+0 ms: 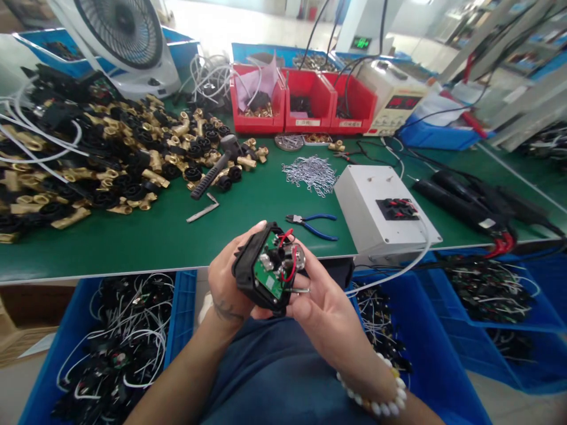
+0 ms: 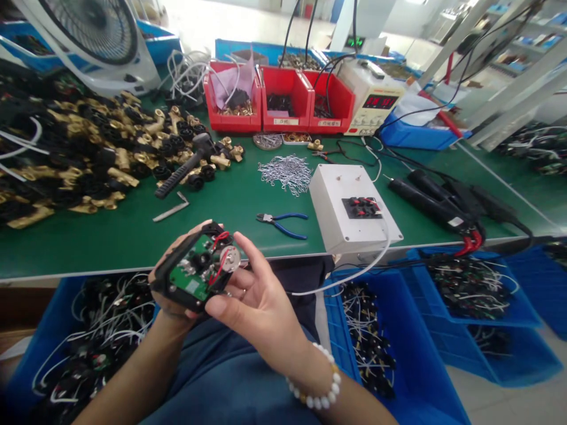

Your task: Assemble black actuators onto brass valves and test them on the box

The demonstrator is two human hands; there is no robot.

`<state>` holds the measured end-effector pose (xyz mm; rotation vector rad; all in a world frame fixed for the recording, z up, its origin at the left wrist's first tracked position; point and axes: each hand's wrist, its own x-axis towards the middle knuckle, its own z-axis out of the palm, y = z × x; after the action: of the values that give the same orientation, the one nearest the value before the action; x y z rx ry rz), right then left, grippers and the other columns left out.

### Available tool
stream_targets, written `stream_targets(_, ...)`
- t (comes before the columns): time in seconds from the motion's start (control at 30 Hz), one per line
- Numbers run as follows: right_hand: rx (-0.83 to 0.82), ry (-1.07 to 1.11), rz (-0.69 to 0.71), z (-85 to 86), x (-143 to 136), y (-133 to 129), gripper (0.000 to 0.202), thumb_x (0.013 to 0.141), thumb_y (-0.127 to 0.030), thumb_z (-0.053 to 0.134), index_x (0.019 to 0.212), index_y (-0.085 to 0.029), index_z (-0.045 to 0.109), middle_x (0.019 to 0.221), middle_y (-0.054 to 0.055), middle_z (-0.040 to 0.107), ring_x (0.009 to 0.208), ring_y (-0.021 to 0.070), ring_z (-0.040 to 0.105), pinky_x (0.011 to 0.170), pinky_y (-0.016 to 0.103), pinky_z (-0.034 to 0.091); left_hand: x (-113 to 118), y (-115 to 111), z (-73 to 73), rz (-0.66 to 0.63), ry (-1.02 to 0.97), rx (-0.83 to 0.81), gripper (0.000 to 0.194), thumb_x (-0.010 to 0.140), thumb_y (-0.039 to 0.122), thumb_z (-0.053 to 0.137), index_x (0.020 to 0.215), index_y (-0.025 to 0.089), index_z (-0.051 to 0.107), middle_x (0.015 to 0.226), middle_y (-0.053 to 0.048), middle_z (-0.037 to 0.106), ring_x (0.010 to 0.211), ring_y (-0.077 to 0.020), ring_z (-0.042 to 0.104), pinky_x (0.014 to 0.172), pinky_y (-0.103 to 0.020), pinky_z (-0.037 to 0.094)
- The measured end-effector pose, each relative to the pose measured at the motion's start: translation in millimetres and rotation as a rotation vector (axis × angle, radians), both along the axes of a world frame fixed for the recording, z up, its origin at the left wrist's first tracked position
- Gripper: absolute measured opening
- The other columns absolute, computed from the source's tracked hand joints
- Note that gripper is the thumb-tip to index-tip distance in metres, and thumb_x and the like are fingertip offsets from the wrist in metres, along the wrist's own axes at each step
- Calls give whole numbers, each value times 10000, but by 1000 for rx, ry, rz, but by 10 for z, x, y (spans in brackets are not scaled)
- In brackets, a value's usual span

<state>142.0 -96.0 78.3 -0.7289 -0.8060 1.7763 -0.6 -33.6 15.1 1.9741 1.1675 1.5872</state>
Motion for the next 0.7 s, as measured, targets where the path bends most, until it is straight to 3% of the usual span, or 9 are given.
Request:
stream_targets(0.17,128,-227,-214,-4,124,38,548,919,-332,731,1430,-316,532,1308,50,677,1088,212,702,963,409,620,24,-52,101,12,-117,70,449,975,187,628,1399,335,601,1193,8,756,1021,-163,747,912,-274,611)
stream_targets(0.27,233,-405,-364,-58,254,64,393,969,-332,634,1362,-321,639,1346,28,664,1206,226,651,1093,435,539,-7,-69,168,-96,-155,2,565,936,130,679,1445,339,555,1259,-2,724,1033,-140,731,935,-243,599)
stream_targets(0.43,287,-522,-410,-71,355,52,346,1001,-356,548,1308,-327,703,1349,10,672,1302,267,601,1193,508,426,-87,-108,251,-314,-125,-77,566,941,102,655,1456,310,546,1266,-29,693,1048,-132,688,889,-208,584)
stream_targets(0.7,339,-563,-389,25,386,1,330,1029,-350,514,1293,-374,710,1297,-6,687,1236,251,630,1152,481,464,-99,-147,314,-395,-130,-119,458,960,90,609,1377,278,595,1237,-36,684,1129,-151,639,957,-245,544)
